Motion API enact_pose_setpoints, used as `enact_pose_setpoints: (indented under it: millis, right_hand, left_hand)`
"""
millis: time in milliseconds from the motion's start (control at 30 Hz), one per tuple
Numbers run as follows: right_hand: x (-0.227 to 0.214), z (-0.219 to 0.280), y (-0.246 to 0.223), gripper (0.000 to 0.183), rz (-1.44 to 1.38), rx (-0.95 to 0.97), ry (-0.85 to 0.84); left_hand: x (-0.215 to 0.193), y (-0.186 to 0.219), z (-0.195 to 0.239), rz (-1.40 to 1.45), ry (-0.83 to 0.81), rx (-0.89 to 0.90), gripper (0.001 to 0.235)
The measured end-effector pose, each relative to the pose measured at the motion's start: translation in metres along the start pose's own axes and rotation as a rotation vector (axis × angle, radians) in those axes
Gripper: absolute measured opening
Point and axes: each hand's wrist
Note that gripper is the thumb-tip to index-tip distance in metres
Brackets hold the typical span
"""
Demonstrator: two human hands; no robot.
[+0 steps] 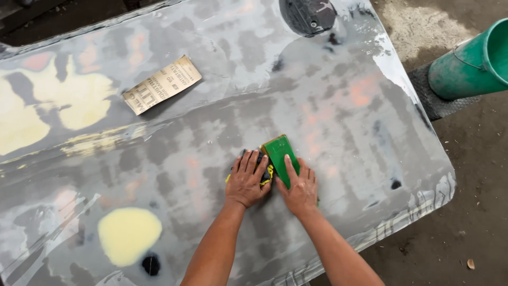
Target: The person uses a green sanding block to sand a large, flat, metallic car part, likely a hood or trunk lid. They repeatedly wipe the surface with a yellow cloth and dip the cloth into a green bucket of water to clean the area while sanding.
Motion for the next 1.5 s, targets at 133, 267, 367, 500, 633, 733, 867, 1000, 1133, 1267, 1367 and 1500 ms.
enact_pose_setpoints:
  millis: [133,267,367,500,633,733,867,1000,1133,1267,1367,1500]
  right_hand:
    - [0.032,-0.017,0.083,0.08,0.039,0.085,0.117]
    - [0.05,-0.063,0.143,0.078,0.05,0.425,0.092]
    - [0.056,-0.092,0.117,0.078,0.024,0.359,0.15]
    - [0.003,-0.117,-0.019,0.082,-0.031,0.006,-0.057]
    - [-0.002,-0.103,-0.039,0.075,-0.106,-0.202,-0.102]
    - [0.042,-0.114,0.047,0.076,-0.055,-0.191,0.043]
    - [0.082,-0.118,0.157,0.072,0.056,0.416,0.095]
    - [0.074,-0.118,0.13,0.079,0.032,0.418,0.099]
    - [0.04,-0.083,-0.029,0.074,-0.03,0.038,0.158]
    - [-0.01,-0.013,-0.099,0.079,-0.107,-0.375,-0.099]
    - [0.009,0.017,-0.044,0.081,-0.11,-0.338,-0.065]
    - [0.034,0.013,0.096,0.075,0.049,0.077,0.081]
  left_hand:
    - [0.007,-0.003,0.001,0.019,0.003,-0.001,0.078]
    - [0.008,-0.004,0.0,-0.011,0.009,0.0,0.075]
    - [0.008,-0.004,-0.001,-0.002,0.009,-0.007,0.074]
    - [0.005,-0.005,-0.001,-0.011,0.022,0.005,0.076]
    - [0.004,-0.006,0.012,0.086,0.059,-0.016,0.082]
    - [-0.006,-0.011,0.019,0.029,0.067,-0.027,0.081]
    - [-0.016,-0.021,0.05,0.021,0.181,-0.088,0.075]
    - [-0.015,-0.019,0.066,-0.033,0.278,-0.22,0.072]
    - [-0.016,-0.019,0.084,-0.029,0.302,-0.301,0.075]
    - [-0.024,-0.026,0.112,-0.047,0.38,-0.406,0.078]
    - [-0.028,-0.029,0.136,-0.052,0.37,-0.434,0.078]
    - [-0.025,-0.03,0.147,-0.074,0.367,-0.383,0.074]
Point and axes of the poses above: each hand's wrist, its own z-axis away from the middle knuckle, its own x-axis out of the palm, y = z × x, and after that the axes turned 15 degrees about z, right-handed
